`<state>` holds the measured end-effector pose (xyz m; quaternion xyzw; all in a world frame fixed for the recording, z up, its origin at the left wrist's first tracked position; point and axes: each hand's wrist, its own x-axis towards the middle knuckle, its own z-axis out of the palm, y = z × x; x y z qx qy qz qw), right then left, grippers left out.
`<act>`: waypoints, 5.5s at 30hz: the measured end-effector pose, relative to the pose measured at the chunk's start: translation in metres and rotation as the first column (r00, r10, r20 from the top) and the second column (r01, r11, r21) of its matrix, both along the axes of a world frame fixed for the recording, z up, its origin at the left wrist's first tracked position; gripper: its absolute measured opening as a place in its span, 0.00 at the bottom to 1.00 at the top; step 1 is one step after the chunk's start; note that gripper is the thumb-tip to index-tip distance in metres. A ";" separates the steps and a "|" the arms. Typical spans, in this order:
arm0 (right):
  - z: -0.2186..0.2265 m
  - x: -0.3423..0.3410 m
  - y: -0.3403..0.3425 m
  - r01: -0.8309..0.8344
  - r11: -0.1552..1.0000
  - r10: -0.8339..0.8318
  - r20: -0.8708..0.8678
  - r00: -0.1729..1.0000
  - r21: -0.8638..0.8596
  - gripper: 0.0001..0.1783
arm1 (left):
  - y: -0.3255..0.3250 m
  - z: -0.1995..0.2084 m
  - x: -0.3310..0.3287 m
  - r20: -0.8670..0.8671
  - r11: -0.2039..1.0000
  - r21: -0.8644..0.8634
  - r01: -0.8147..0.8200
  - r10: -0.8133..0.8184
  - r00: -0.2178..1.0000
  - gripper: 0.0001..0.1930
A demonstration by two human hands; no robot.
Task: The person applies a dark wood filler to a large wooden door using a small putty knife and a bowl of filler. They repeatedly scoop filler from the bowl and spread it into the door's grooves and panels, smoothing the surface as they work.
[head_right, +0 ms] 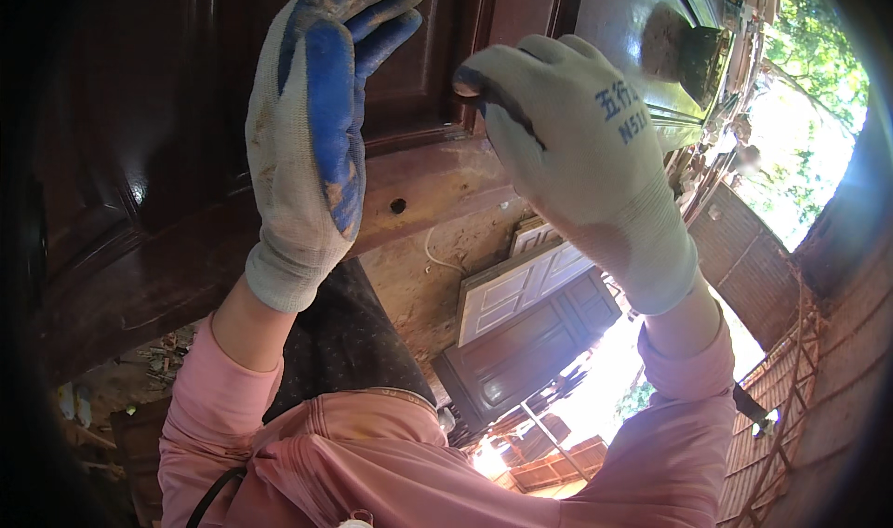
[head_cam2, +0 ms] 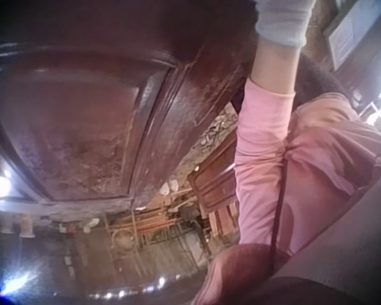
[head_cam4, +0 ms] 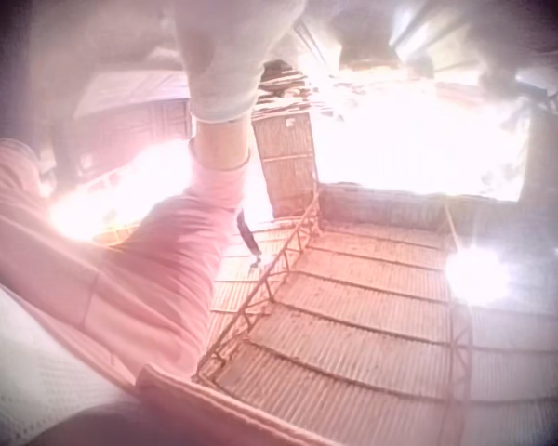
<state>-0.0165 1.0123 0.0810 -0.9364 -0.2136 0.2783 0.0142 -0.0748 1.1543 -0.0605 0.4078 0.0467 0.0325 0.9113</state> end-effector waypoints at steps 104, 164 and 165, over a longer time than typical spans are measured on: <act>-0.068 -0.121 -0.077 0.489 0.462 -0.648 -0.095 0.756 0.740 0.17 | -0.025 0.013 -0.002 0.147 0.930 0.308 -0.199 0.161 0.976 0.26; -0.068 -0.141 -0.055 0.396 0.509 -0.713 0.118 0.691 0.764 0.17 | -0.017 -0.002 0.001 0.306 0.647 0.726 -0.234 0.001 0.952 0.19; -0.068 -0.144 -0.049 0.510 0.341 -0.794 -0.048 0.606 0.790 0.16 | -0.017 -0.001 0.002 0.308 0.643 0.730 -0.230 -0.008 0.951 0.19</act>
